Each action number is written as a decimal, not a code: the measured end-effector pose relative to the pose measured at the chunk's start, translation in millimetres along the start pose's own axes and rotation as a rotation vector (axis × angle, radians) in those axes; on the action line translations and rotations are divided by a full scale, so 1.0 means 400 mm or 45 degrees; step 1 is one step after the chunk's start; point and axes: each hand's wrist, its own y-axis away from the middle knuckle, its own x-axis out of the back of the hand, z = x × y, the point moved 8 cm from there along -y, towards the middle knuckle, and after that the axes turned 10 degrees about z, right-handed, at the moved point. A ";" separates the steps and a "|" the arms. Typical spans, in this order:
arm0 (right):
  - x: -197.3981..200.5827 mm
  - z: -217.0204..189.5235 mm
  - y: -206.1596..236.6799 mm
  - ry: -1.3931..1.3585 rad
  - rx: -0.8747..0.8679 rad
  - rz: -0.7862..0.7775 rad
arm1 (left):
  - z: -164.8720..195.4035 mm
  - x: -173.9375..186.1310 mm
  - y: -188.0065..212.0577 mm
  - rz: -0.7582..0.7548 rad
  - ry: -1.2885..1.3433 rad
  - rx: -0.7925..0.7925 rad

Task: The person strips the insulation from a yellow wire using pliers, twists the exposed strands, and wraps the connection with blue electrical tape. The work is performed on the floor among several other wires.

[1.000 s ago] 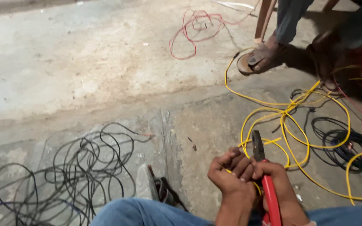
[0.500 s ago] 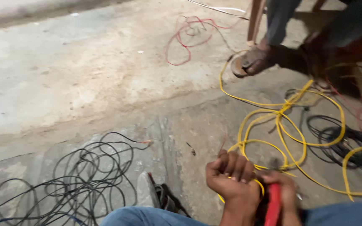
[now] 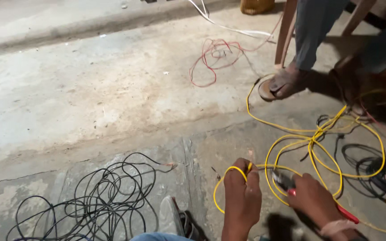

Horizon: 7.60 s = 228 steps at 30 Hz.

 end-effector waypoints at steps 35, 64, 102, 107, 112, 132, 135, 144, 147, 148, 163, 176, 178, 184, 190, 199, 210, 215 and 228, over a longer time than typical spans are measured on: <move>0.433 0.003 -0.074 -0.890 -0.013 0.849 | -0.587 0.437 -0.421 -0.281 -1.772 -0.364; 0.192 -0.147 -0.047 -1.819 -0.078 -0.144 | -0.122 -0.137 -0.072 -0.410 0.584 0.498; 0.270 -0.197 -0.056 -1.511 -0.299 -0.353 | 0.050 -0.084 -0.113 -0.299 0.029 -0.144; 0.322 -0.223 -0.023 -1.844 -0.225 -0.677 | 0.136 -0.078 -0.088 -0.377 0.058 -0.403; 0.420 -0.229 -0.043 -1.466 -0.160 -0.009 | 0.105 -0.059 -0.125 -0.243 0.181 -0.146; 0.352 -0.259 -0.001 -1.530 0.402 -0.377 | 0.112 -0.038 -0.141 -0.480 0.229 -0.250; 0.465 -0.292 0.023 -1.055 0.754 0.183 | 0.069 -0.056 -0.144 -0.473 0.352 -0.037; 0.482 -0.271 0.040 -0.987 0.547 0.676 | 0.072 -0.077 -0.136 -0.476 0.370 -0.023; 0.258 -0.265 0.023 -2.417 -0.636 -0.746 | 0.118 -0.053 -0.126 -0.433 0.246 -0.270; 0.252 -0.258 0.021 -2.353 -0.645 -0.757 | 0.138 -0.045 -0.124 -0.418 0.243 -0.378; 0.522 -0.316 0.085 -0.904 0.772 0.801 | 0.113 -0.046 -0.146 -0.325 0.208 -0.245; 0.351 -0.256 0.002 -1.597 0.143 -0.152 | 0.124 -0.034 -0.147 -0.346 0.278 -0.284; 0.425 -0.282 0.023 -1.146 0.441 0.197 | 0.130 -0.029 -0.149 -0.303 0.208 -0.338; 0.496 -0.291 0.066 -0.951 0.524 0.669 | 0.125 -0.050 -0.144 -0.337 0.327 -0.189; 0.302 -0.285 0.025 -2.604 -0.352 -1.023 | 0.140 -0.051 -0.135 -0.372 0.317 -0.281; 0.482 -0.259 0.024 -1.401 0.087 0.488 | 0.131 -0.032 -0.160 -0.194 0.216 -0.206; 0.492 -0.270 0.069 -0.993 0.362 0.698 | 0.153 -0.048 -0.129 -0.264 0.206 -0.225; 0.315 -0.233 0.020 -2.255 -0.328 -0.771 | 0.183 -0.042 -0.119 -0.240 0.217 -0.379; 0.584 -0.303 0.078 -0.774 0.874 0.688 | 0.166 -0.052 -0.127 -0.240 0.242 -0.218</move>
